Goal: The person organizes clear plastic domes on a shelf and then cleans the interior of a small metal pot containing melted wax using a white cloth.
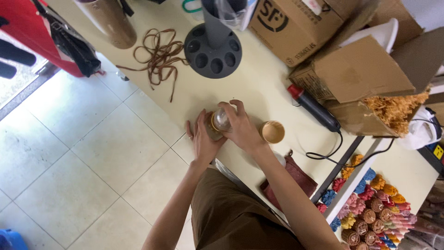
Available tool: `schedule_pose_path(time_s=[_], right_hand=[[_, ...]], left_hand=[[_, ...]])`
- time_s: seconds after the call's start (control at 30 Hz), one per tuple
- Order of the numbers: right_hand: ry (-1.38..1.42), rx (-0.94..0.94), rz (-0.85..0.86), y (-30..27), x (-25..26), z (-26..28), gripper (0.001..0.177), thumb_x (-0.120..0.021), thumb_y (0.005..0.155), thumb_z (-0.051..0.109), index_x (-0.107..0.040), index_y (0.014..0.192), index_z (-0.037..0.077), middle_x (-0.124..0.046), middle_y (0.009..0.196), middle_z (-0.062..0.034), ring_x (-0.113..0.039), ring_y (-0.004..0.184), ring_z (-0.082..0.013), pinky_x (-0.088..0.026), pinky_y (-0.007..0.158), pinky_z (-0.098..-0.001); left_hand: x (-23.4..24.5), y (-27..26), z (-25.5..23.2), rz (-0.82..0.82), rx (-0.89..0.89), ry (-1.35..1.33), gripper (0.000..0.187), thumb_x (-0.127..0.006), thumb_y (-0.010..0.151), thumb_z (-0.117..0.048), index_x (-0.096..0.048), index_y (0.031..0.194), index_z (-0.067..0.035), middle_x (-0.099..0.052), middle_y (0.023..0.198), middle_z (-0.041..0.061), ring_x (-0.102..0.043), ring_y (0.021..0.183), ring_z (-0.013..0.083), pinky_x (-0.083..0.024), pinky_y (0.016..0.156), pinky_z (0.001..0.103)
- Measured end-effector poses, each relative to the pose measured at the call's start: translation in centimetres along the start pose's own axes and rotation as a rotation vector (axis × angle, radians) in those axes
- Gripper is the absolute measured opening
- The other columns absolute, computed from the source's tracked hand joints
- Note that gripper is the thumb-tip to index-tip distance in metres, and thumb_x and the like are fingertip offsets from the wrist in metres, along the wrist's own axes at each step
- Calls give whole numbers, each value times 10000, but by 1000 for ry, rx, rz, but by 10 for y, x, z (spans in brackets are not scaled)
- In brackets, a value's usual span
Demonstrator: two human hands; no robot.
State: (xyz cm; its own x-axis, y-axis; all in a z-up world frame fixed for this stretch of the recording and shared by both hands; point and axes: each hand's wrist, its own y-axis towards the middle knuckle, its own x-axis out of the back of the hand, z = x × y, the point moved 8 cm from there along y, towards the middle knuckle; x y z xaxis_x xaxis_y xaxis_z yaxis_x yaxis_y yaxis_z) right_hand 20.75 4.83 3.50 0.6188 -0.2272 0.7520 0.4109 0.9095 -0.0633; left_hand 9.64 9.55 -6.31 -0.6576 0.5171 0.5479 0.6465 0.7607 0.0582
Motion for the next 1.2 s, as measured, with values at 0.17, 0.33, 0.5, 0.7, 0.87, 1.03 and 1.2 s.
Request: schedule_pose_path(time_s=[0.17, 0.33, 0.5, 0.7, 0.87, 1.03, 1.2], right_hand=[[-88, -1, 28, 4, -16, -3, 822, -875, 673, 48, -477, 1382, 172, -440, 1407, -263, -572, 1208, -525, -562, 943, -508], [-239, -20, 9, 5, -26, 1, 860, -890, 634, 90, -475, 1380, 197, -504, 1365, -207, -601, 1203, -470, -574, 905, -499], [-277, -23, -59, 4, -22, 13, 827, -868, 700, 150, -476, 1423, 242, -495, 1344, -201, -610, 1138, -473, -571, 882, -512], [-12, -100, -14, -7, -11, 1, 942, -814, 679, 157, -370, 1506, 232, -382, 1366, -239, -610, 1110, -445, -594, 872, -478], [-71, -21, -60, -6, -3, 11, 1127, -835, 674, 189, -211, 1610, 125, -376, 1341, -241, -533, 1186, -464, -535, 976, -506], [20, -30, -225, -47, 50, 19, 997, -816, 792, 232, -239, 1594, 97, -358, 1487, -253, -533, 1244, -453, -497, 1018, -459], [397, -289, -828, -187, 72, -59, 548, -881, 794, 166, -564, 1218, 26, -628, 1165, -137, -698, 981, -309, -628, 802, -385]], left_hand=[[5, 0, -3, -13, -19, -28, 1169, -947, 681, -328, -227, 1561, -57, -565, 1453, 61, -441, 1432, 268, -27, 1235, 606], [2, 5, 2, 30, -3, -14, 1135, -918, 677, -279, -219, 1544, -64, -528, 1475, 78, -416, 1444, 274, -21, 1233, 608], [-7, 10, -1, 20, -70, -17, 1068, -873, 786, -233, -162, 1558, -39, -460, 1544, 121, -404, 1452, 312, -13, 1203, 619], [-8, 13, -12, -72, -319, -116, 1089, -867, 812, -194, -120, 1605, -203, -397, 1579, 193, -443, 1424, 355, -352, 1175, 628], [-22, 14, -9, 34, -443, -217, 895, -820, 880, -110, -289, 1574, -303, -322, 1617, 226, -505, 1410, 438, -640, 923, 445], [-22, 17, -15, 75, -381, -110, 747, -875, 810, -197, -444, 1420, -218, -380, 1550, 195, -557, 1293, 472, -616, 903, 491], [-27, 19, -10, 165, -352, 11, 876, -903, 725, -263, -383, 1427, -207, -394, 1509, 242, -572, 1201, 497, -583, 853, 532]])
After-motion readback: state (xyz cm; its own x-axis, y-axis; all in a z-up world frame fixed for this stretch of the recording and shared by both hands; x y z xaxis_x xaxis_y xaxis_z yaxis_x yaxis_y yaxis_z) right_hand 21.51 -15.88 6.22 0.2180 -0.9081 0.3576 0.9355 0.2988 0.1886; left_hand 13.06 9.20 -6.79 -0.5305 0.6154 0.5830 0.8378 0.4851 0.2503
